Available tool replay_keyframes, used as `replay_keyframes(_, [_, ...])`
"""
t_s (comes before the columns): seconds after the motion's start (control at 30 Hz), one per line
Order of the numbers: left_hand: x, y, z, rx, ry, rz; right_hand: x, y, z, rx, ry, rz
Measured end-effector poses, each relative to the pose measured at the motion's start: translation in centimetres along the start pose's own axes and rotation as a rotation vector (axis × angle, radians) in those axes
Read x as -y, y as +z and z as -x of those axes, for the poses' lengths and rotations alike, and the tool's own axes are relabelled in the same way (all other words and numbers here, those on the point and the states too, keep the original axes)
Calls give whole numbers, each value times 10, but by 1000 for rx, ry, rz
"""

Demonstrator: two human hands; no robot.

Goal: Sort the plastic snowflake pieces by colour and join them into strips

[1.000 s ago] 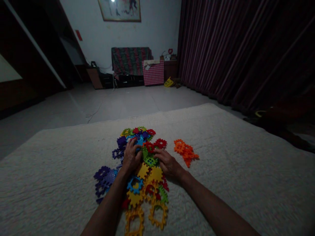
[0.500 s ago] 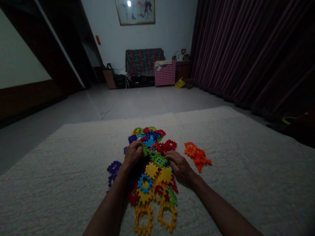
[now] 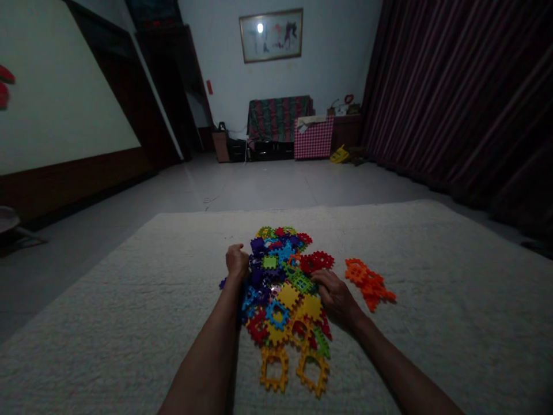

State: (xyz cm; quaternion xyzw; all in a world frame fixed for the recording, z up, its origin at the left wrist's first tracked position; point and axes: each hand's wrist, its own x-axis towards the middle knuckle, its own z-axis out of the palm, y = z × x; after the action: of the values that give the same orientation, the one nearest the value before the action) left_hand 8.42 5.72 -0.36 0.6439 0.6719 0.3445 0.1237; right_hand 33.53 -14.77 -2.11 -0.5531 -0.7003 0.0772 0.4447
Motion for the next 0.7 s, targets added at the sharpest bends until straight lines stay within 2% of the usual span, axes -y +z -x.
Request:
replay_keyframes(0.07, [4, 2, 4, 57, 33, -127, -1, 1, 0, -12, 7, 18])
replay_keyframes(0.2, [2, 10, 13, 75, 45, -244, -4, 2, 0, -20, -5, 45])
replay_keyframes(0.4, [-8, 16, 15, 143, 85, -177, -9, 3, 0, -17, -2, 45])
replay_keyframes(0.7, [4, 2, 10, 131, 117, -186, 0, 0, 1, -53, 3, 35])
